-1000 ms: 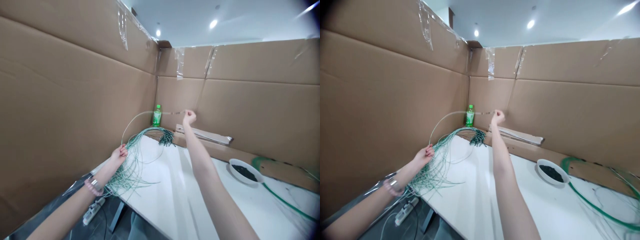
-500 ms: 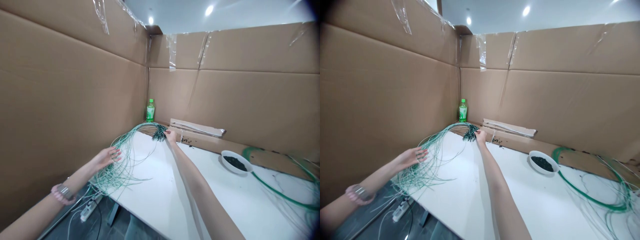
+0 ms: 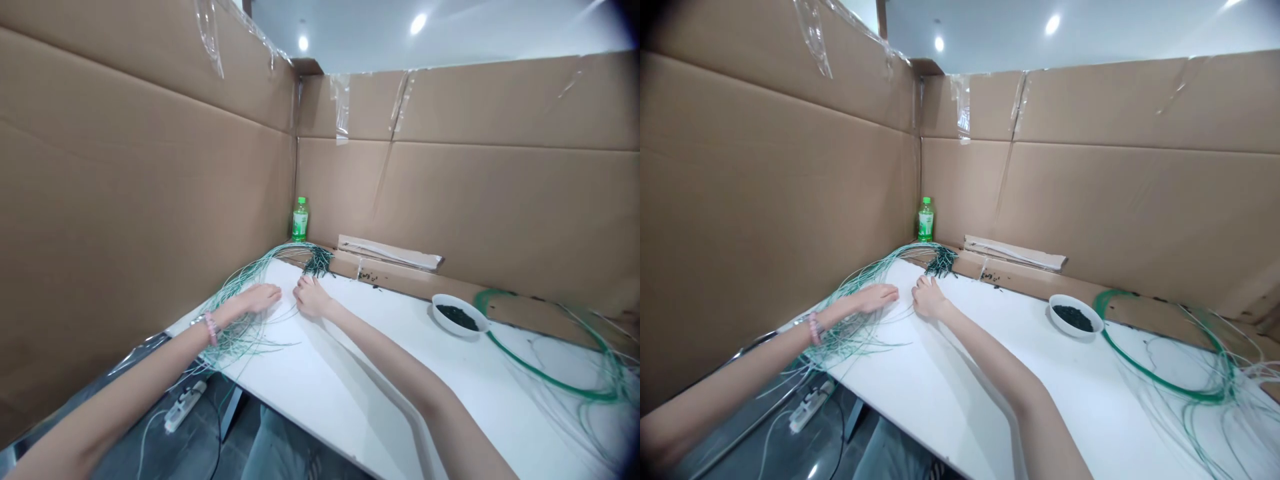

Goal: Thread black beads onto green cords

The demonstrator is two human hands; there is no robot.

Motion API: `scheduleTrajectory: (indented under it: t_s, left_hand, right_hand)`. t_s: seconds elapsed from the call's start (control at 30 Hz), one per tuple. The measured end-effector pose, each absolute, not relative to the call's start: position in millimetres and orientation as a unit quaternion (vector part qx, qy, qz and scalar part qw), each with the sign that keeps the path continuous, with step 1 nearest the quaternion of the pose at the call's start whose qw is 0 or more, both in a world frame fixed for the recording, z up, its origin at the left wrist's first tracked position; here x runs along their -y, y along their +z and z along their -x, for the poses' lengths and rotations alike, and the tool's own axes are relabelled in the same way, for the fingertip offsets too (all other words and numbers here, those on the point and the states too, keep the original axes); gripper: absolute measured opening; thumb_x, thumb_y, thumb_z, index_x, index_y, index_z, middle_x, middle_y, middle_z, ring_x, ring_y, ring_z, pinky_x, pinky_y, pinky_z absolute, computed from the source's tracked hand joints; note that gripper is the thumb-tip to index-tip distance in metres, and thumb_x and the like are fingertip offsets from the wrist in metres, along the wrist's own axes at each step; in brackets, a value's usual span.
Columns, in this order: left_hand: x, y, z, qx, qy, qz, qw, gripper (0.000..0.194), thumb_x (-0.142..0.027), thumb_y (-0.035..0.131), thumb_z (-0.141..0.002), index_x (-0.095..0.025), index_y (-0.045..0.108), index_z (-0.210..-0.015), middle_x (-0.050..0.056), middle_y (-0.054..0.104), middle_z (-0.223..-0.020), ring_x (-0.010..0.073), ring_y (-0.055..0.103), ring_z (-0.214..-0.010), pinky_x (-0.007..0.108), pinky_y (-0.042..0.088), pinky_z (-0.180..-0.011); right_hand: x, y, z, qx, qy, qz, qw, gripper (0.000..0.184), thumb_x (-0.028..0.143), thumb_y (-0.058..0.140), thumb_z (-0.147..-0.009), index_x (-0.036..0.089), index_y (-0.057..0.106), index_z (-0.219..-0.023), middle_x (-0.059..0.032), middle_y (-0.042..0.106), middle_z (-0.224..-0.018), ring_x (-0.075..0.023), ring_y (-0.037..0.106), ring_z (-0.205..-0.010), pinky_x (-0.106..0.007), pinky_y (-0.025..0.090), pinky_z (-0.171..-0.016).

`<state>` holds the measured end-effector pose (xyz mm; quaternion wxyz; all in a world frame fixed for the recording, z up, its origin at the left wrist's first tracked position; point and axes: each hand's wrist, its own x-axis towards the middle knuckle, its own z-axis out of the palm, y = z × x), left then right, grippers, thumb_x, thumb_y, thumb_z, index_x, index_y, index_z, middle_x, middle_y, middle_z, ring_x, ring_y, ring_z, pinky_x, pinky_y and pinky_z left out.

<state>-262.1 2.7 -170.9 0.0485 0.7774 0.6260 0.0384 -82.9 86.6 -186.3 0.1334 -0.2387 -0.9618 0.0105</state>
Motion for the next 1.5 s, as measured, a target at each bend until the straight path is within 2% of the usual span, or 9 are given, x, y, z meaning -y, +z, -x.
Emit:
scheduleTrajectory:
  t_s: [0.17, 0.37, 0.57, 0.67, 0.83, 0.97, 1.1, 1.33, 1.5]
  left_hand:
    - [13, -160, 300, -0.621, -0.014, -0.781, 0.068, 0.028, -0.035, 0.052, -0.089, -0.012, 0.059, -0.105, 0.007, 0.062, -0.103, 0.0173, 0.061, -0.092, 0.039, 0.051, -0.083]
    - [20, -147, 295, -0.595, 0.019, -0.801, 0.06, 0.027, -0.032, 0.048, -0.09, -0.014, 0.062, -0.078, 0.007, 0.063, -0.085, 0.019, 0.057, -0.09, 0.041, 0.04, -0.092]
    - [24, -149, 233, -0.54, 0.069, -0.836, 0.071, 0.015, -0.028, 0.055, -0.082, -0.019, 0.066, -0.078, 0.01, 0.064, -0.092, 0.0227, 0.057, -0.09, 0.034, 0.039, -0.089]
    - [24, -141, 204, -0.526, 0.093, -0.844, 0.05, 0.014, -0.026, 0.053, -0.082, -0.02, 0.065, -0.076, 0.01, 0.063, -0.091, 0.0235, 0.057, -0.088, 0.034, 0.039, -0.088]
    - [19, -105, 149, -0.5, 0.149, -0.853, -0.009, 0.021, -0.029, 0.042, -0.088, -0.022, 0.061, -0.083, 0.009, 0.059, -0.097, 0.0261, 0.053, -0.09, 0.036, 0.036, -0.083]
    - [28, -84, 77, -0.455, 0.203, -0.867, 0.023, 0.02, -0.035, 0.045, -0.087, -0.023, 0.058, -0.076, 0.006, 0.059, -0.085, 0.0227, 0.052, -0.075, 0.03, 0.035, -0.069]
    - [40, -85, -9, -0.31, 0.189, -0.929, 0.067, 0.019, -0.032, 0.046, -0.088, -0.024, 0.061, -0.079, 0.004, 0.061, -0.086, 0.0196, 0.055, -0.073, 0.028, 0.035, -0.065]
    - [9, -123, -147, -0.177, 0.096, -0.977, 0.069, 0.019, -0.022, 0.046, -0.088, -0.017, 0.065, -0.09, 0.008, 0.063, -0.098, 0.0163, 0.059, -0.082, 0.028, 0.045, -0.073]
    - [-28, -153, -206, -0.205, 0.062, -0.976, 0.048, 0.027, -0.033, 0.052, -0.09, -0.014, 0.058, -0.107, 0.008, 0.061, -0.107, 0.0164, 0.06, -0.092, 0.037, 0.052, -0.081]
  right_hand:
    - [-44, -179, 57, 0.964, -0.025, 0.24, 0.115, 0.037, 0.034, 0.056, -0.088, 0.016, 0.053, -0.121, -0.0105, 0.046, -0.134, -0.0271, 0.044, -0.124, -0.053, 0.036, -0.103]
    - [6, -177, 50, 0.976, 0.011, 0.198, 0.087, 0.031, 0.034, 0.057, -0.087, 0.018, 0.059, -0.114, -0.009, 0.037, -0.144, -0.029, 0.029, -0.136, -0.056, 0.024, -0.11]
    - [28, -158, 26, 0.963, 0.043, 0.215, 0.155, 0.041, 0.039, 0.043, -0.092, 0.02, 0.052, -0.127, -0.0164, 0.013, -0.154, -0.0369, 0.004, -0.143, -0.067, 0.014, -0.106]
    - [33, -143, -20, 0.948, 0.029, 0.255, 0.189, 0.045, 0.041, 0.038, -0.093, 0.026, 0.045, -0.134, -0.014, 0.007, -0.156, -0.0347, -0.001, -0.143, -0.066, 0.012, -0.108]
    - [20, -123, -161, 0.874, -0.026, 0.438, 0.208, 0.037, 0.034, 0.049, -0.09, 0.025, 0.054, -0.126, -0.01, 0.014, -0.155, -0.0333, 0.007, -0.143, -0.06, 0.01, -0.111]
    - [8, -107, -324, 0.748, -0.041, 0.634, 0.19, 0.029, 0.031, 0.055, -0.089, 0.019, 0.058, -0.115, -0.0093, 0.048, -0.133, -0.0247, 0.044, -0.124, -0.051, 0.034, -0.105]
    - [24, -110, -449, 0.649, 0.015, 0.746, 0.145, 0.028, 0.033, 0.053, -0.09, 0.017, 0.057, -0.113, -0.0084, 0.058, -0.117, -0.018, 0.059, -0.1, -0.039, 0.051, -0.086]
    - [37, -159, -490, 0.611, 0.118, 0.773, 0.119, 0.03, 0.033, 0.055, -0.09, 0.015, 0.057, -0.113, -0.0076, 0.059, -0.114, -0.0181, 0.06, -0.097, -0.037, 0.052, -0.082]
    - [24, -163, -496, 0.597, 0.145, 0.771, 0.168, 0.031, 0.033, 0.055, -0.089, 0.015, 0.056, -0.114, -0.008, 0.058, -0.116, -0.0188, 0.059, -0.099, -0.038, 0.052, -0.083]
